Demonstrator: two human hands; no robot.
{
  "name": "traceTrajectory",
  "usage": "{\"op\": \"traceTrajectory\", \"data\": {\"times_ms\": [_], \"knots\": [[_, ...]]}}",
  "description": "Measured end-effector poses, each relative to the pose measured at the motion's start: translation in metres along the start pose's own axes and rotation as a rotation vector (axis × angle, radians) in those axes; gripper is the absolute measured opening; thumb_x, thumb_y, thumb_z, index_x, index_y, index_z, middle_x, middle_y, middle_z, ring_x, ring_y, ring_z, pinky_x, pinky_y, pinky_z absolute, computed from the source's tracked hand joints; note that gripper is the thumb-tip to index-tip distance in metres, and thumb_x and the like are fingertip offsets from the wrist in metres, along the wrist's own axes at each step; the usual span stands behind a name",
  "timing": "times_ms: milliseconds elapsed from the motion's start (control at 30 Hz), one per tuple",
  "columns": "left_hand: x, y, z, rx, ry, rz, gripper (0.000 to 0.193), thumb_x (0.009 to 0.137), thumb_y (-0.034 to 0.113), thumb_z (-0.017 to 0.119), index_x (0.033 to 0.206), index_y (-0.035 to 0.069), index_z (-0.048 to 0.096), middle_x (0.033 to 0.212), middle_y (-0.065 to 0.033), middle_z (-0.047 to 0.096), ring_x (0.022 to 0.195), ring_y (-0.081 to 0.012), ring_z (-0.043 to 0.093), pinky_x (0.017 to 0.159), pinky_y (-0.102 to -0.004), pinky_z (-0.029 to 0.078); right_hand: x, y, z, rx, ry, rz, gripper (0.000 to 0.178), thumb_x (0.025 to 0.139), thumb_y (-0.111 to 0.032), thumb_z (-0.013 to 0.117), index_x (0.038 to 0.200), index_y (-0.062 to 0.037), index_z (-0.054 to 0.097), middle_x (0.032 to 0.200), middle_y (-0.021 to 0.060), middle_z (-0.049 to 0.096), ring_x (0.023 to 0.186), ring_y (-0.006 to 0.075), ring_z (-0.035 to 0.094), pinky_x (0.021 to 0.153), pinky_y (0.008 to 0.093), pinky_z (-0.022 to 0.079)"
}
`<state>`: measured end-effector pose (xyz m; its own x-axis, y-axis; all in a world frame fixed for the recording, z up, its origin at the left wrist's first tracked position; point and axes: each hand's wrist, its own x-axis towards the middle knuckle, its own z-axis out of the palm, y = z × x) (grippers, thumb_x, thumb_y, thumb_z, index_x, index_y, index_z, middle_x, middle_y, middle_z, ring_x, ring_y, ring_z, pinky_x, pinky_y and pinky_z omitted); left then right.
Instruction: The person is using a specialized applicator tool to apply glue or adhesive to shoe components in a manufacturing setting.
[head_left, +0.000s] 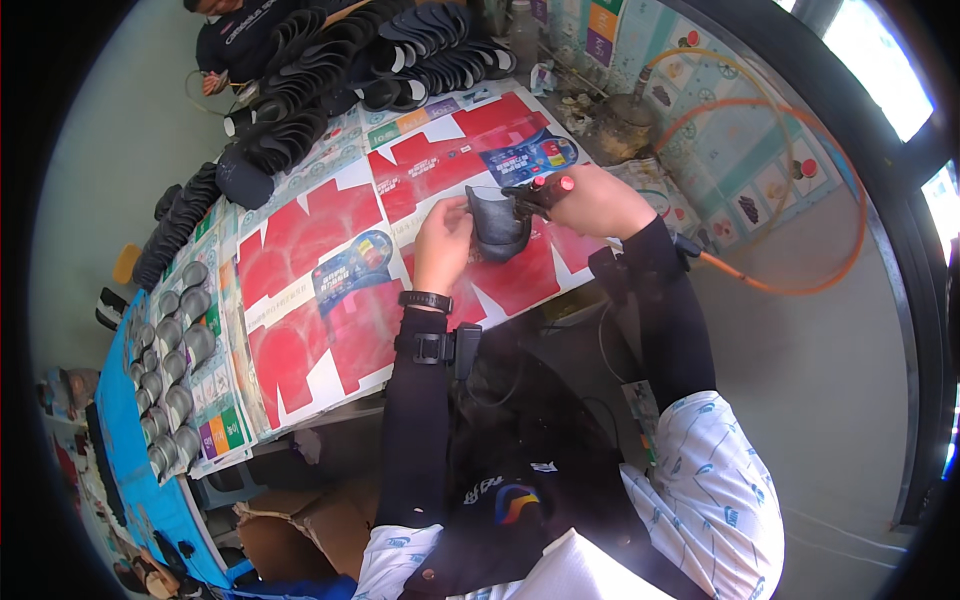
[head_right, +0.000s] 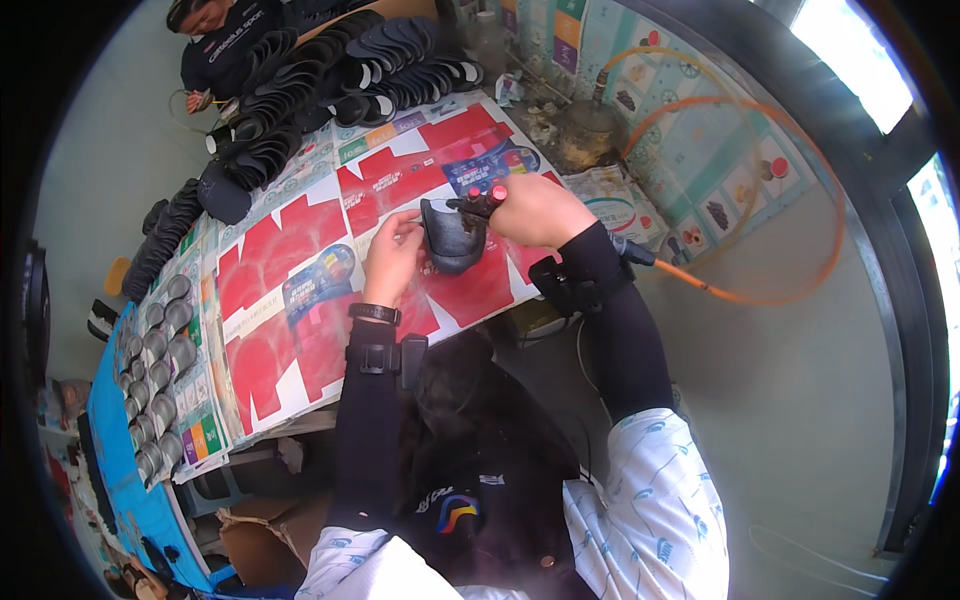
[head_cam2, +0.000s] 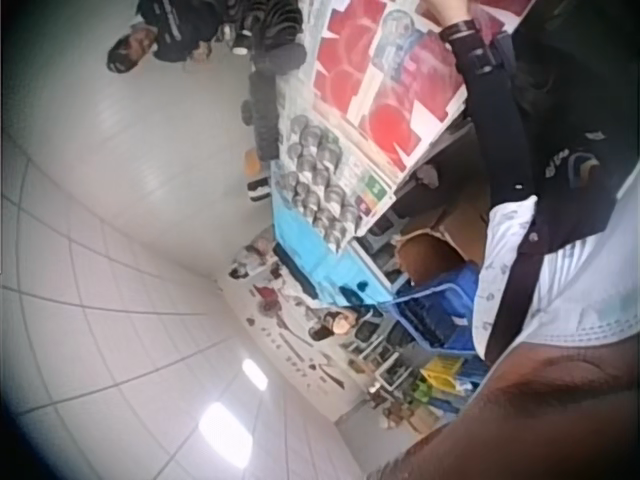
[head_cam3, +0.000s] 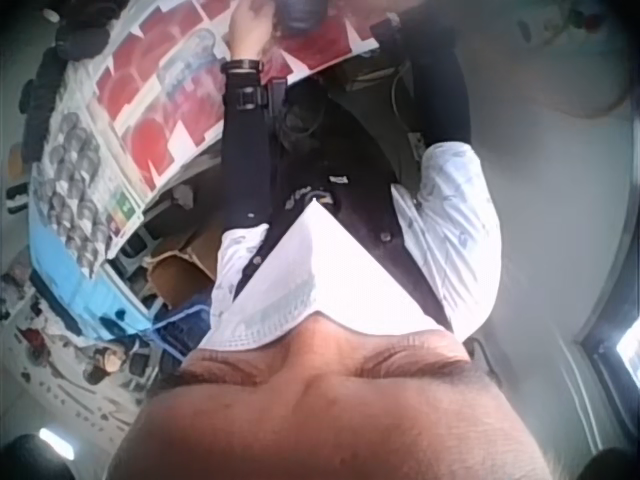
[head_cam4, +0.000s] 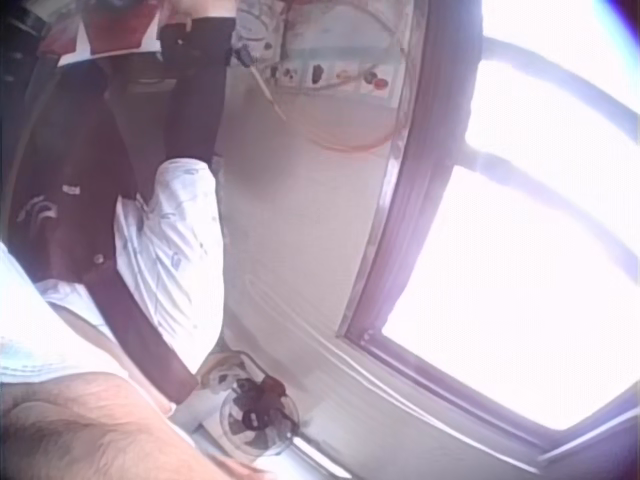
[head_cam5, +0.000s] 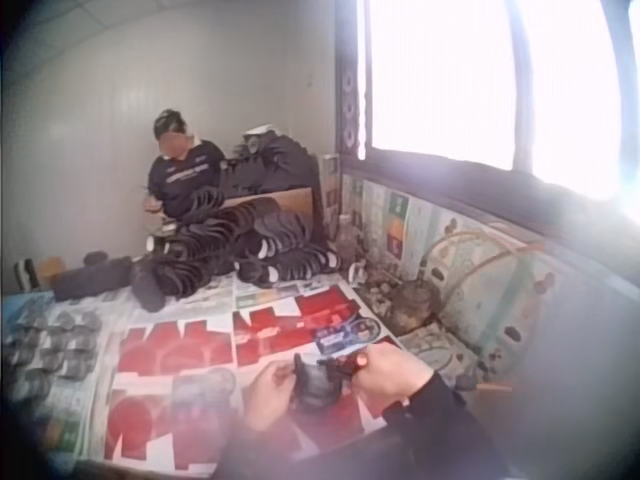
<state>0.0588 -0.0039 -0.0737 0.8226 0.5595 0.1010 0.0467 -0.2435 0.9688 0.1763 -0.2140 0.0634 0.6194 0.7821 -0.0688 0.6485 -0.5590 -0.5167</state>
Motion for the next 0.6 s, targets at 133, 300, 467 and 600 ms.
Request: {"op": "traceTrajectory", "data": {"times_ms": [133,300,467,600], "knots": [[0.002,0.001,0.002,-0.001,-0.005,0.005,0.030,0.101,0.009,0.063,0.131,0.005,0.064,0.114,-0.0068,0.066,0.090,-0.0118,0.066,0.075,-0.0264,0.055,-0.007,-0.004,-0.001,0.231,-0.246,0.077,0.024,0.079,-0.018,0.066,0.088,0.0036,0.072,0.080,0.0273,0.068,0.078,0.0427,0.069,0.070,0.0466,0.055],[-0.001,0.005,0.002,0.004,0.015,-0.011,0.029,0.100,0.010,0.063,0.128,0.003,0.065,0.110,-0.0099,0.070,0.094,-0.0169,0.068,0.081,-0.0300,0.055,-0.007,-0.006,0.001,0.049,-0.151,0.033,0.024,0.081,-0.020,0.066,0.089,0.0019,0.072,0.082,0.0273,0.068,0.081,0.0440,0.067,0.073,0.0471,0.054],[0.002,0.007,0.005,-0.013,-0.003,-0.016,0.029,0.101,0.008,0.063,0.130,0.004,0.064,0.111,-0.0063,0.066,0.089,-0.0118,0.065,0.077,-0.0261,0.054,0.013,0.013,-0.001,-0.072,0.130,-0.072,0.023,0.082,-0.014,0.063,0.099,-0.0030,0.072,0.089,0.0260,0.069,0.088,0.0476,0.064,0.078,0.0505,0.053],[0.005,0.005,0.006,0.016,0.022,0.051,0.029,0.098,0.015,0.066,0.123,0.002,0.067,0.108,-0.0146,0.075,0.096,-0.0239,0.073,0.086,-0.0354,0.056,0.017,0.022,0.006,-0.076,0.148,-0.063,0.023,0.082,-0.014,0.062,0.099,-0.0023,0.072,0.089,0.0273,0.068,0.090,0.0482,0.064,0.079,0.0515,0.052]]}}
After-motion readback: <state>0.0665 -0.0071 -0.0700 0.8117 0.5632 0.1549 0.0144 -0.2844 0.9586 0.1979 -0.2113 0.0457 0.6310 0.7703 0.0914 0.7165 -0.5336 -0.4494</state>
